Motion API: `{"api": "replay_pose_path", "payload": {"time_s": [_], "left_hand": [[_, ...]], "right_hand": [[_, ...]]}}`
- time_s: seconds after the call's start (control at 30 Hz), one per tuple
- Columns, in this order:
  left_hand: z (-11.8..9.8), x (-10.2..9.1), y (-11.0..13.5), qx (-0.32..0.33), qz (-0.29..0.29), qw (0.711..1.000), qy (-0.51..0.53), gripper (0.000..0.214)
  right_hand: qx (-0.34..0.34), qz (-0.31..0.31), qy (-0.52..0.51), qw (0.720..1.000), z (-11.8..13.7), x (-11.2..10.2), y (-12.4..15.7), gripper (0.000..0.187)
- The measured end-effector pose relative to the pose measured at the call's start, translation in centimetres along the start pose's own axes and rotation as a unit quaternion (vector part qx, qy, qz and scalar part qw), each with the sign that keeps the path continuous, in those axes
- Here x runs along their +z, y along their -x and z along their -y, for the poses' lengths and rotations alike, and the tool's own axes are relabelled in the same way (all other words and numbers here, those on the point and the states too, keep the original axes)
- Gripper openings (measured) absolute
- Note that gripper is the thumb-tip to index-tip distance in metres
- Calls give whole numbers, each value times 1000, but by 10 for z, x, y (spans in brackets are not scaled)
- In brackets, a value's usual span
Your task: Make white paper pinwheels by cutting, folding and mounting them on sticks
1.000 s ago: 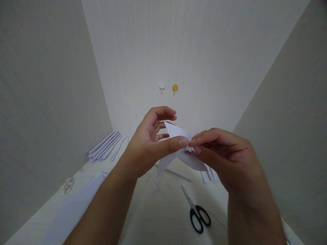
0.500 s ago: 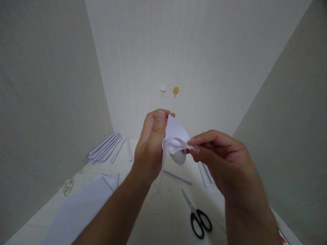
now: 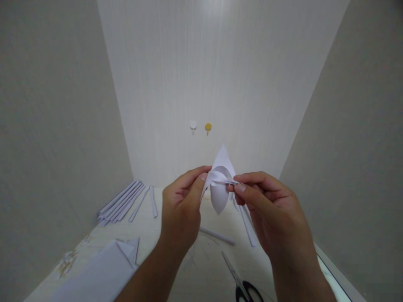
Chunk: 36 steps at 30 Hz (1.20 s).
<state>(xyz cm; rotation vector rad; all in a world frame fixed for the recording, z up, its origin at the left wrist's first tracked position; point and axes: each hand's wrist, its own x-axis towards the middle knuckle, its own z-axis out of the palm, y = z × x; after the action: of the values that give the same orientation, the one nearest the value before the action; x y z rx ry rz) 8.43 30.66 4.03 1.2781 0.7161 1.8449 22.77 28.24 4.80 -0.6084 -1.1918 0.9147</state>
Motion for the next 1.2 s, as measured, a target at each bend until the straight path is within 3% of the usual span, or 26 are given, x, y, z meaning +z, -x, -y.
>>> {"api": "replay_pose_path", "payload": {"time_s": [0.2, 0.5, 0.57, 0.73, 0.87, 0.97, 1.2], "left_hand": [[6, 3, 4, -5, 11, 1000, 4, 20], [-1, 6, 4, 13, 63, 997, -46, 20], [1, 7, 4, 4, 76, 996, -43, 21], [11, 5, 5, -90, 97, 990, 48, 25], [13, 6, 7, -44, 82, 992, 84, 16], [10, 9, 7, -53, 67, 993, 84, 10], [4, 20, 13, -50, 54, 997, 34, 12]], "right_hand": [[-40, -63, 82, 994, 0, 6, 1, 7], [-113, -103, 280, 948, 1, 6, 11, 8], [-128, -106, 287, 943, 1, 6, 11, 10], [-115, -103, 270, 950, 1, 5, 12, 9], [-88, -97, 252, 959, 4, 4, 12, 7], [-72, -88, 260, 959, 7, 4, 11, 6], [-117, -88, 329, 933, 13, 4, 10, 10]]}}
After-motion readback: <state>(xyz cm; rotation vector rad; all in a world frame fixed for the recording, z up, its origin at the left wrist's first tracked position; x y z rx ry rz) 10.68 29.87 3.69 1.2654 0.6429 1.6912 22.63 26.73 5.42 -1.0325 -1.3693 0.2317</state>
